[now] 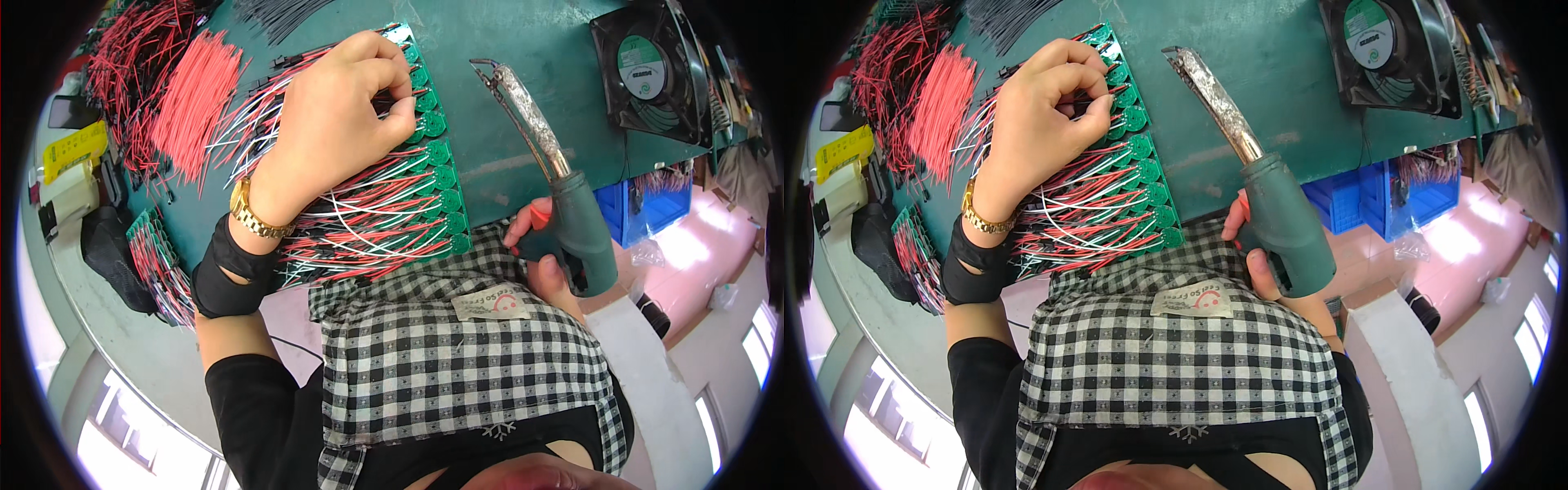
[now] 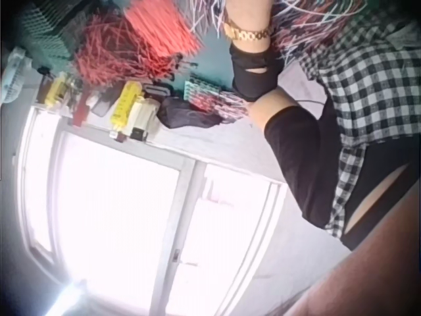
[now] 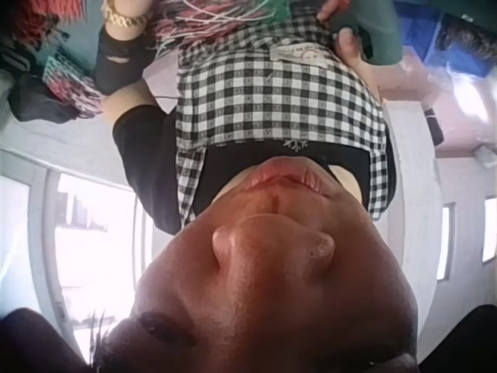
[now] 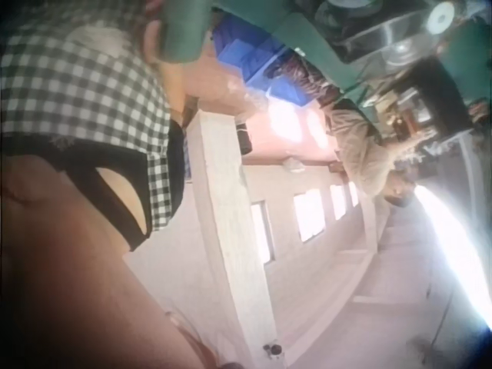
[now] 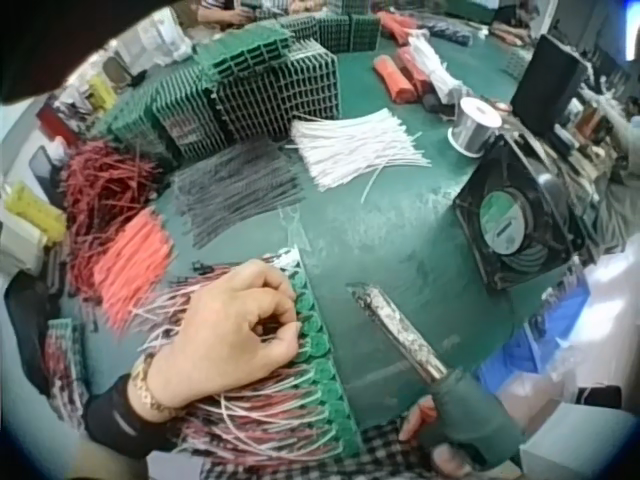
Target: The person solders wires onto a circuit board using a soldering tool, sets the assembled board aside, retrieves a new board from a stack, and solders additional wires onto it.
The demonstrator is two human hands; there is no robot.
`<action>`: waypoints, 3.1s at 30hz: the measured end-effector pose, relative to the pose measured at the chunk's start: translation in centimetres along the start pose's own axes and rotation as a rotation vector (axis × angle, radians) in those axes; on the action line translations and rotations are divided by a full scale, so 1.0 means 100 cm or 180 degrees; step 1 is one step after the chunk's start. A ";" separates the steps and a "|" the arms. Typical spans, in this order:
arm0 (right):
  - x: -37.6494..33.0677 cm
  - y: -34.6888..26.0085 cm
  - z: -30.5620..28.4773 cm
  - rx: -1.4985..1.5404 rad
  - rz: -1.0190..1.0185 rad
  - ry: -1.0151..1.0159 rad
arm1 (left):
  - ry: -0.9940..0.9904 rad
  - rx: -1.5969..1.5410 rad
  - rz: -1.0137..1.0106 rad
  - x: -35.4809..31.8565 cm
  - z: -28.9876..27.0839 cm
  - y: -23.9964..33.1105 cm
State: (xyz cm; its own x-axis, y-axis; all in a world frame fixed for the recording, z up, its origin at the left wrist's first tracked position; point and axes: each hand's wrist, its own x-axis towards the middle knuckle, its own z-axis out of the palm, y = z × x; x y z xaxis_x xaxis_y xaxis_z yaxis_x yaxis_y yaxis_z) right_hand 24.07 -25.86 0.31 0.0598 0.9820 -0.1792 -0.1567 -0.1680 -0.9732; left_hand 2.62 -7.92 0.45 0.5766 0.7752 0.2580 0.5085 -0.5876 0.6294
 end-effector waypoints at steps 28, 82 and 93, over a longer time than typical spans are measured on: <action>-0.025 -0.030 0.072 0.1107 -0.1045 0.0235 | -0.1477 0.0680 0.1435 -0.072 -0.080 0.083; -0.003 -0.020 0.006 0.1193 -0.0502 -0.0096 | 0.1322 0.0378 -0.0197 0.046 -0.156 0.003; 0.015 -0.007 -0.004 0.0312 -0.0284 -0.0719 | 0.0088 -0.0025 0.0182 0.022 -0.037 0.009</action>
State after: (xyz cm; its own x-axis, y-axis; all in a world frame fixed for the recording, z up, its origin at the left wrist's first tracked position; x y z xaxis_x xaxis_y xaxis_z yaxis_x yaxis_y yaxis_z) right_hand 24.65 -24.34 0.62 -0.1422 0.9888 -0.0460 -0.2562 -0.0817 -0.9632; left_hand 1.97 -5.91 4.35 0.5865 0.7467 0.3138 0.4700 -0.6293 0.6189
